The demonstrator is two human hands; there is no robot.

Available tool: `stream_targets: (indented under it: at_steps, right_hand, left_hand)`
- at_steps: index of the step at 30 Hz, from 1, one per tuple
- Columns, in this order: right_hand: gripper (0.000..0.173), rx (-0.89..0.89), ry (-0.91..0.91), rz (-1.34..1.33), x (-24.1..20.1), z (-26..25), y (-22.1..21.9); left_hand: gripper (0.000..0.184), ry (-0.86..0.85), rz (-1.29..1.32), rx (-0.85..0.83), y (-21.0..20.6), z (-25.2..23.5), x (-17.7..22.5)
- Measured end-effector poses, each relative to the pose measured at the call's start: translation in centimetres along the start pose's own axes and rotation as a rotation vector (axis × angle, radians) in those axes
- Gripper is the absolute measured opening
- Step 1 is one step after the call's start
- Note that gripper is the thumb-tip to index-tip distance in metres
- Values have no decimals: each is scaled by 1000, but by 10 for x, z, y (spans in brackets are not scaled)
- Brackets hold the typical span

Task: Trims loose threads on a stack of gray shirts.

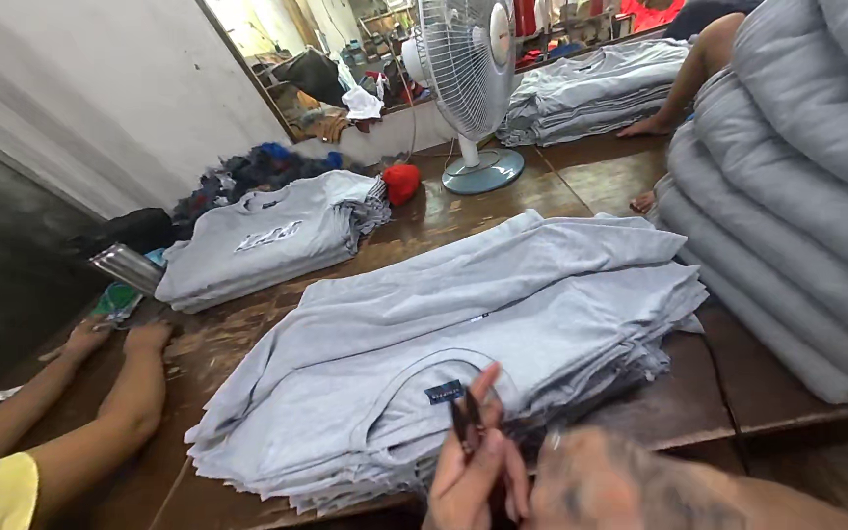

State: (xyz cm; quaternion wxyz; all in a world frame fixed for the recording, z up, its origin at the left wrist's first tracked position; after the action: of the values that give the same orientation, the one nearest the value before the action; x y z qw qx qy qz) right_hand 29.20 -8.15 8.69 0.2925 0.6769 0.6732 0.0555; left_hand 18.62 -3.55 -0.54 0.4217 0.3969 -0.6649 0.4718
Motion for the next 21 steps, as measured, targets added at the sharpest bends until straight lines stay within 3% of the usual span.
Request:
stream_targets:
  at_steps: [2, 4, 7, 11, 14, 17, 21]
  right_hand:
    - [32, 242, -44, 224, 31, 7, 31]
    - [29, 298, -117, 368, 58, 18, 36]
    - [24, 302, -130, 376, 74, 31, 9]
    - [22, 474, -58, 281, 74, 47, -5]
    - [25, 398, -114, 226, 63, 55, -3]
    - [22, 299, -125, 291, 53, 61, -1]
    - [16, 287, -105, 306, 50, 63, -2]
  left_hand:
    - [55, -26, 154, 50, 11, 2, 1]
    - [57, -4, 186, 72, 18, 6, -1]
    - [62, 78, 206, 53, 12, 12, -2]
    - [63, 135, 119, -39, 9, 19, 2]
    - [46, -187, -544, -44, 18, 14, 37]
    - [48, -522, -1169, -62, 19, 1, 68]
    - [36, -732, -1427, -176, 2, -20, 83]
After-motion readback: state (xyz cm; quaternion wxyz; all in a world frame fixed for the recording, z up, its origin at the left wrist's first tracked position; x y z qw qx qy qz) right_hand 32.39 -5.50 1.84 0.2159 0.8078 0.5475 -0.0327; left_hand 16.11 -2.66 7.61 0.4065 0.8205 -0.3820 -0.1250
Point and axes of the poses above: each hand's wrist, its own z-axis away from the middle knuckle, its own y-axis out of the back of the hand, x = y × z, the point moved 8 cm from there along -z, towards the middle knuckle, and after that the axes turned 13 degrees about x, right-handed, at the moved point
